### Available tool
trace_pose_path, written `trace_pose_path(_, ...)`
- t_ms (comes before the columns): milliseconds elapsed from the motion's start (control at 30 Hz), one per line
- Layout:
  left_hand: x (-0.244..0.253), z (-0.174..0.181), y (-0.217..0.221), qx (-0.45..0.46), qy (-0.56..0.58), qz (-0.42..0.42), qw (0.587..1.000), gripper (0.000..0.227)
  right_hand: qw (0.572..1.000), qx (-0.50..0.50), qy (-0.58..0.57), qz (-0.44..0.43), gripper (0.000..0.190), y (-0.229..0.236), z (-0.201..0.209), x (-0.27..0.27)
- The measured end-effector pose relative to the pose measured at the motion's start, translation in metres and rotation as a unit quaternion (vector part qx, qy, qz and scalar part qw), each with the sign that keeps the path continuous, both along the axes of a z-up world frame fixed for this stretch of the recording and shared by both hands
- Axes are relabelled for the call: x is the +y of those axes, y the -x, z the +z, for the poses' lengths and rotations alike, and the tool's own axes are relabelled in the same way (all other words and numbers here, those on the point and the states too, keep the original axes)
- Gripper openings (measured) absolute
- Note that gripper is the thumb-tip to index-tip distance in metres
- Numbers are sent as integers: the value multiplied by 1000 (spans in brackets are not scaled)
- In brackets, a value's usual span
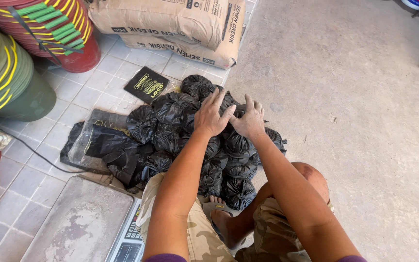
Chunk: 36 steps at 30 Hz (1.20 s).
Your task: The person scoops gray powder from a large sack into small black plastic bags, ties the bags closed, and places them on a digital scale to weigh them.
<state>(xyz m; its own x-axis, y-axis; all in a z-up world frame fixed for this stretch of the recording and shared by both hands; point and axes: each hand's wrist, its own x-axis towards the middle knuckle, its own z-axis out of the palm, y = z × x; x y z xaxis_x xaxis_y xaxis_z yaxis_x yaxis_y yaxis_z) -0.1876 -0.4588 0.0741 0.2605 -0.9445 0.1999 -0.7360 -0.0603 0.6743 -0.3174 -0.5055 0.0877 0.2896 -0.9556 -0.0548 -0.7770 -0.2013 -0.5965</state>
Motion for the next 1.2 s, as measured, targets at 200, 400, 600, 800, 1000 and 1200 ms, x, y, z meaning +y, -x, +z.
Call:
trace_pose_path(200,40,32,-26,-86,-76,24,993,68,998,-26,-42,41,83,-19,25,19)
trace_pose_path(400,84,21,-64,-76,-104,97,987,72,992,-25,19,125,76,-71,-1,34)
trace_pose_path(600,147,4,-117,-57,-187,181,964,76,972,-31,67,224,79,-142,-41,70)
trace_pose_path(800,205,-7,-162,5,-257,237,937,81,955,18,0,297,68,-215,-73,105)
trace_pose_path(1000,241,-40,-195,61,-279,257,923,80,933,41,-12,357,60,-266,-125,127)
trace_pose_path(1200,235,-119,-222,34,-422,207,882,68,867,225,-83,437,29,-283,-126,160)
